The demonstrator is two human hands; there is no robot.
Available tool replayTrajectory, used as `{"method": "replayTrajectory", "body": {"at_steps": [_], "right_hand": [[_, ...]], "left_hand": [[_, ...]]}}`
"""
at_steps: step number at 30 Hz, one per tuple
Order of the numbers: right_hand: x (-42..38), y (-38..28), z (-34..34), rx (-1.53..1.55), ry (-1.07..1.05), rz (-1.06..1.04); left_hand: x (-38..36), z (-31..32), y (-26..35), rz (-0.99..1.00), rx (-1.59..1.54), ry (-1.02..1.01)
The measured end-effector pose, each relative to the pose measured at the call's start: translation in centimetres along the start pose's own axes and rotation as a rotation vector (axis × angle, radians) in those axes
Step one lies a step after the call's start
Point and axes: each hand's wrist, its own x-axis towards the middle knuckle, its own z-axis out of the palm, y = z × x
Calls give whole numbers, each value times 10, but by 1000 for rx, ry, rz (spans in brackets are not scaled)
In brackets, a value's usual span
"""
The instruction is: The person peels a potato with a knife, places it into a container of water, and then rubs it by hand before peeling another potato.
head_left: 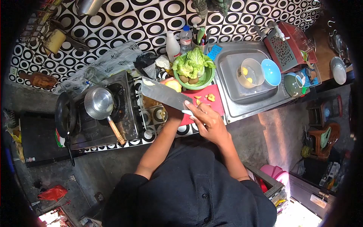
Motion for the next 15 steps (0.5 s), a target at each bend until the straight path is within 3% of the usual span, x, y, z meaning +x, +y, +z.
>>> {"method": "replayTrajectory", "body": {"at_steps": [5, 9, 11, 13, 15], "right_hand": [[4, -2, -3, -24, -22, -16], [7, -5, -10, -40, -49, -31], [8, -5, -12, -56, -60, -36], [8, -3, -15, -66, -64, -42], [8, -1, -16, -67, -66, -53]], "left_hand": [[-11, 7, -7, -66, 62, -39], [-14, 5, -17, -279, 24, -29], [-21, 9, -29, -258, -62, 37], [-21, 33, 4, -67, -194, 76], [-21, 40, 1, 15, -96, 115]]}}
